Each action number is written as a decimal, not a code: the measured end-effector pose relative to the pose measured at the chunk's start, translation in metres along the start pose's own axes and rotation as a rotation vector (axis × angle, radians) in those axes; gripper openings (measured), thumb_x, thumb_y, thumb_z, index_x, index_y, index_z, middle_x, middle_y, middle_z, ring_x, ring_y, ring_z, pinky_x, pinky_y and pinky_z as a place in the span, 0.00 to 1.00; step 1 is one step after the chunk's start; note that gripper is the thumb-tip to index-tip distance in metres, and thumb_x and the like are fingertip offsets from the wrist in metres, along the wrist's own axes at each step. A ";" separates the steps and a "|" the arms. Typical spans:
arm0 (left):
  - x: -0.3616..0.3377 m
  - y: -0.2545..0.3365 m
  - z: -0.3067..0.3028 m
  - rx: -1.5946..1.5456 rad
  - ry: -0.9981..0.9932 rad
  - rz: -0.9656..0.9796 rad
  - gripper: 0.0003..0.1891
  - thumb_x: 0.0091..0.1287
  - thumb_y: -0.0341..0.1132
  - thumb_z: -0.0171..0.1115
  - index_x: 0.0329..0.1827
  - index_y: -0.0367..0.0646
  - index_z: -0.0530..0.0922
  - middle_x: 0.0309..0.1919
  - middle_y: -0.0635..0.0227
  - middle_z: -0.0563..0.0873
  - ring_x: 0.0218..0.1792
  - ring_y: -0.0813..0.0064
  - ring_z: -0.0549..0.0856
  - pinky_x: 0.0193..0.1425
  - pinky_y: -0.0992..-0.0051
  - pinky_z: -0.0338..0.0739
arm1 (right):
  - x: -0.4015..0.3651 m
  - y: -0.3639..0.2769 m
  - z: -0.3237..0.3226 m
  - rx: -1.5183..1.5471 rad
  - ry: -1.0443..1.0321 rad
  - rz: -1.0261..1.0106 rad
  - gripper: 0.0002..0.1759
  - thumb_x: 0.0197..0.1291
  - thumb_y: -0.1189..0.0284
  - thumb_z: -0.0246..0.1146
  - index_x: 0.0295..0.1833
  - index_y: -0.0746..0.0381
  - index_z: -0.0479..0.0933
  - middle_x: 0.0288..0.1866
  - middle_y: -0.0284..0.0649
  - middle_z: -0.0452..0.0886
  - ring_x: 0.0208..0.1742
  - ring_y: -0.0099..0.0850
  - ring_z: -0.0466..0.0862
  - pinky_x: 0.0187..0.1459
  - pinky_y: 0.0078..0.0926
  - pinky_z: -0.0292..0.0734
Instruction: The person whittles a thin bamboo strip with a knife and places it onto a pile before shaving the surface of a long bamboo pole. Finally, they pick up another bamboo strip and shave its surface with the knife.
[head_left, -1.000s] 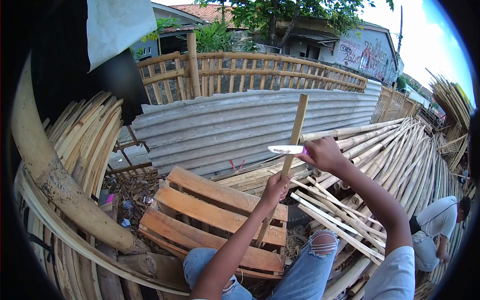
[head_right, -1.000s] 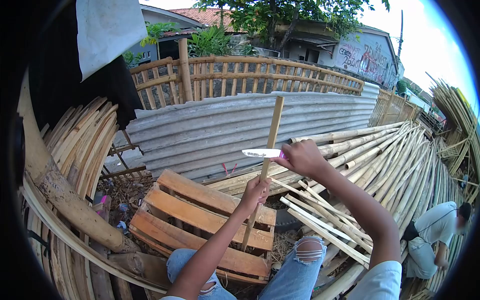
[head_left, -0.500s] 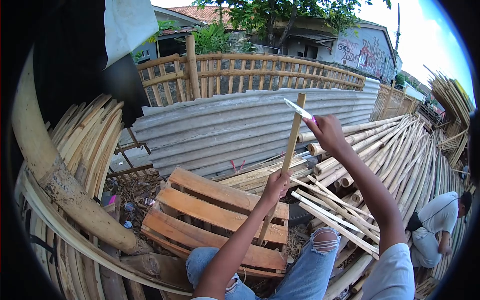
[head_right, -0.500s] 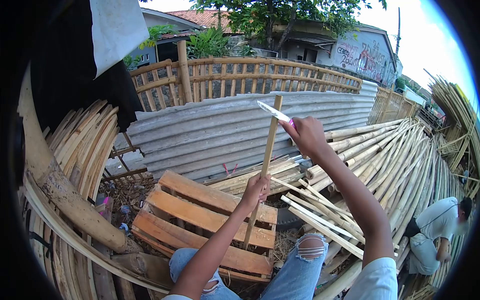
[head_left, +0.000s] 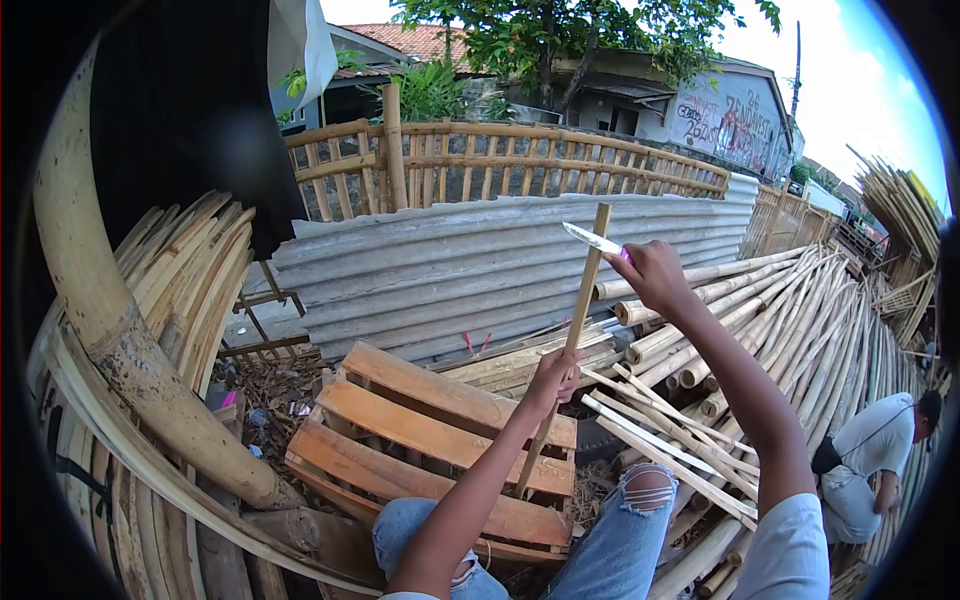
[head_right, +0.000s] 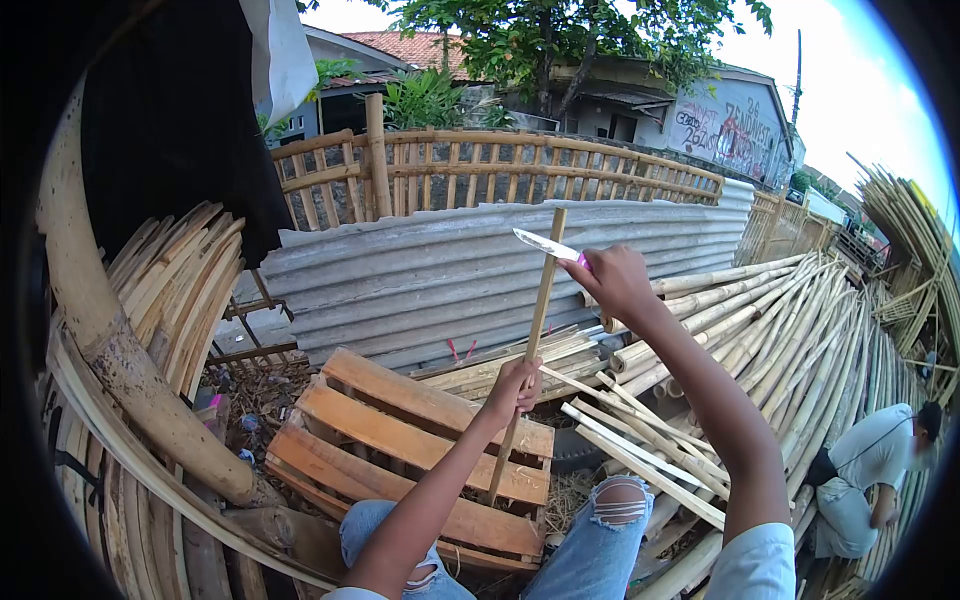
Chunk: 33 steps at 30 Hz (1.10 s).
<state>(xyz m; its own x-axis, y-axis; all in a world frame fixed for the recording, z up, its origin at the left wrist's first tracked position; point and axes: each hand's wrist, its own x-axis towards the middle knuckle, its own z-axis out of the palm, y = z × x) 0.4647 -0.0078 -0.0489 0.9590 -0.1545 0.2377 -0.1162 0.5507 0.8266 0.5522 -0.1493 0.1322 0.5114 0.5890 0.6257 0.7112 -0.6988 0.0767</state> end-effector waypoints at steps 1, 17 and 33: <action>-0.001 0.002 -0.001 0.002 -0.004 0.004 0.19 0.68 0.49 0.53 0.26 0.48 0.62 0.10 0.80 0.59 0.08 0.89 0.56 0.11 0.85 0.49 | -0.010 -0.005 0.011 0.079 -0.056 -0.023 0.32 0.62 0.44 0.51 0.19 0.61 0.75 0.13 0.46 0.71 0.17 0.46 0.75 0.21 0.40 0.67; -0.004 0.001 -0.011 -0.067 -0.087 -0.025 0.20 0.67 0.52 0.53 0.26 0.49 0.62 0.10 0.80 0.59 0.08 0.89 0.56 0.10 0.85 0.50 | -0.004 -0.006 0.012 -0.091 0.001 -0.243 0.30 0.61 0.44 0.53 0.22 0.59 0.77 0.13 0.42 0.75 0.17 0.44 0.77 0.22 0.38 0.69; -0.003 0.003 -0.017 -0.111 -0.134 -0.011 0.21 0.67 0.54 0.54 0.25 0.49 0.62 0.09 0.80 0.59 0.07 0.89 0.57 0.10 0.84 0.49 | -0.007 -0.018 0.008 -0.188 -0.187 -0.378 0.32 0.61 0.43 0.51 0.21 0.59 0.78 0.13 0.44 0.74 0.17 0.45 0.76 0.21 0.39 0.69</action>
<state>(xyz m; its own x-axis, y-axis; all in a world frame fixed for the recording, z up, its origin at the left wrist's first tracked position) 0.4659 0.0082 -0.0555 0.9161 -0.2652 0.3008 -0.0693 0.6340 0.7702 0.5397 -0.1373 0.1201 0.3234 0.8679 0.3770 0.7735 -0.4720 0.4230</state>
